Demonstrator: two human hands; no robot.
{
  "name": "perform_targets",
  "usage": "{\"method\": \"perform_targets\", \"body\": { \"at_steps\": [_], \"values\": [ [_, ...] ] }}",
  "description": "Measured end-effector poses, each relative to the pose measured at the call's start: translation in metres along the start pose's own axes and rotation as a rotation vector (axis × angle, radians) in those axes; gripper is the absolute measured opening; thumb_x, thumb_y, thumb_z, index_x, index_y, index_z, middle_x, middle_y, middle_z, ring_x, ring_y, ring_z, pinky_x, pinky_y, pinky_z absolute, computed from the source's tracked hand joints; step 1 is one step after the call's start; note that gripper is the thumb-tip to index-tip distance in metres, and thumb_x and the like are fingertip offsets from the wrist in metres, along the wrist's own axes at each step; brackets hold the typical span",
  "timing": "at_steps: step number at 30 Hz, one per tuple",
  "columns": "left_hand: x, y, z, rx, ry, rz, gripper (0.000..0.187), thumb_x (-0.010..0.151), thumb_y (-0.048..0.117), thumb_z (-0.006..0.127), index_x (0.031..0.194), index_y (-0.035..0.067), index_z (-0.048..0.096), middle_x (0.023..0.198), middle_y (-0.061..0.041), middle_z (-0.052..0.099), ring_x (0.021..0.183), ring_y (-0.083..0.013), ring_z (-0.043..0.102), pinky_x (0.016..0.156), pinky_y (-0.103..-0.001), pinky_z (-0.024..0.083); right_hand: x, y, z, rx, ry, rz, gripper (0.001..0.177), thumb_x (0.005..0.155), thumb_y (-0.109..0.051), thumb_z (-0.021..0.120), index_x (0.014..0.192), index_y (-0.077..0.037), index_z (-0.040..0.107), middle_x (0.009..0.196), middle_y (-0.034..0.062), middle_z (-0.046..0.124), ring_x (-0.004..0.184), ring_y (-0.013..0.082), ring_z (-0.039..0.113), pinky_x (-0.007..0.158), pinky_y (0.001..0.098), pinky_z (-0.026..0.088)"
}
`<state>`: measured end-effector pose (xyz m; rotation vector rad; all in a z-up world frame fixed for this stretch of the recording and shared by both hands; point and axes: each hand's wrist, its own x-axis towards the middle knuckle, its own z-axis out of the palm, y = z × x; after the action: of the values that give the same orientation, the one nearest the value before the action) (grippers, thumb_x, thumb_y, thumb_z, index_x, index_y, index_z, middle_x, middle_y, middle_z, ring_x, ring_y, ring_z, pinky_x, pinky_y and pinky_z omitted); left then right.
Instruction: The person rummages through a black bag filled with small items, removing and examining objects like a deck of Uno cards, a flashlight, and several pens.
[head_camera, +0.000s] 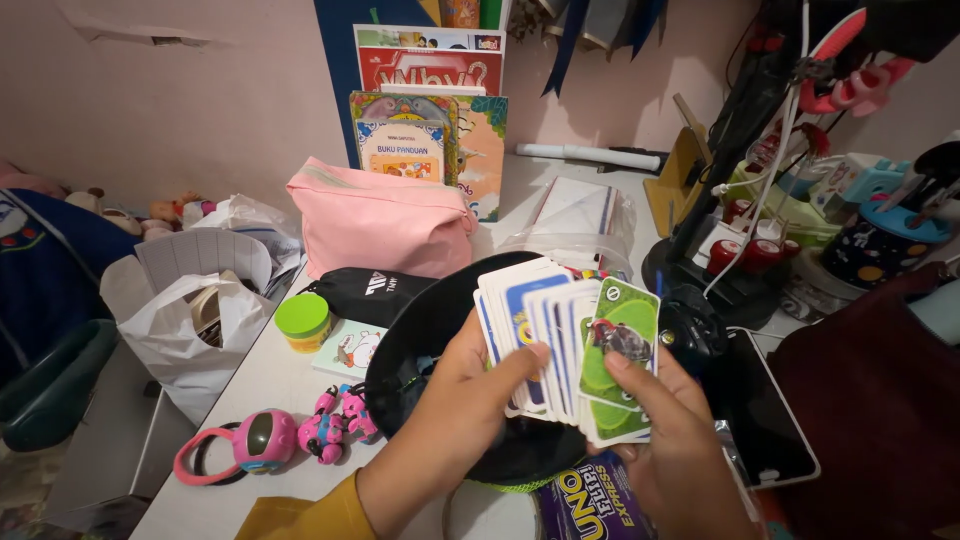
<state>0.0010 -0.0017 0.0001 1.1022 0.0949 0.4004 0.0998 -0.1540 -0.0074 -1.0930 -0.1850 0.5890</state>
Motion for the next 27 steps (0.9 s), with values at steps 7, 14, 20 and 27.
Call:
{"method": "perform_targets", "body": {
  "at_steps": [7, 14, 20, 27],
  "values": [
    [0.001, -0.004, -0.004, -0.075, -0.084, 0.033, 0.053, 0.093, 0.004, 0.055, 0.146, 0.004, 0.050, 0.126, -0.008, 0.068, 0.112, -0.0128, 0.064, 0.099, -0.029, 0.050, -0.009, -0.001, 0.009, 0.021, 0.102, -0.128, 0.040, 0.089, -0.013, 0.057, 0.128, -0.004, 0.055, 0.105, 0.0135, 0.073, 0.090, 0.0181, 0.073, 0.076, 0.0340, 0.061],
    [-0.001, 0.007, -0.005, -0.007, -0.130, 0.146, 0.052, 0.094, 0.003, 0.061, 0.144, 0.001, 0.047, 0.131, -0.008, 0.066, 0.119, -0.0143, 0.063, 0.102, -0.032, 0.051, 0.000, 0.007, -0.009, 0.052, -0.078, -0.250, 0.040, 0.101, -0.011, 0.056, 0.141, -0.004, 0.057, 0.107, 0.0081, 0.069, 0.082, 0.0103, 0.059, 0.063, 0.0264, 0.043],
    [0.000, 0.011, -0.005, -0.035, -0.019, 0.109, 0.050, 0.093, 0.005, 0.062, 0.141, 0.001, 0.049, 0.128, -0.011, 0.069, 0.113, -0.0182, 0.069, 0.095, -0.034, 0.057, 0.002, 0.004, -0.005, 0.137, 0.028, -0.242, 0.041, 0.098, -0.018, 0.053, 0.138, -0.011, 0.052, 0.108, 0.0031, 0.068, 0.083, 0.0090, 0.063, 0.061, 0.0257, 0.046],
    [-0.003, 0.013, -0.004, -0.032, -0.006, 0.114, 0.052, 0.094, 0.007, 0.062, 0.144, 0.005, 0.048, 0.130, -0.011, 0.068, 0.114, -0.0176, 0.069, 0.094, -0.034, 0.058, 0.003, 0.007, -0.012, 0.134, -0.040, -0.305, 0.037, 0.103, -0.021, 0.055, 0.139, -0.012, 0.052, 0.107, 0.0025, 0.067, 0.080, 0.0091, 0.062, 0.052, 0.0248, 0.042]
  ]
}}
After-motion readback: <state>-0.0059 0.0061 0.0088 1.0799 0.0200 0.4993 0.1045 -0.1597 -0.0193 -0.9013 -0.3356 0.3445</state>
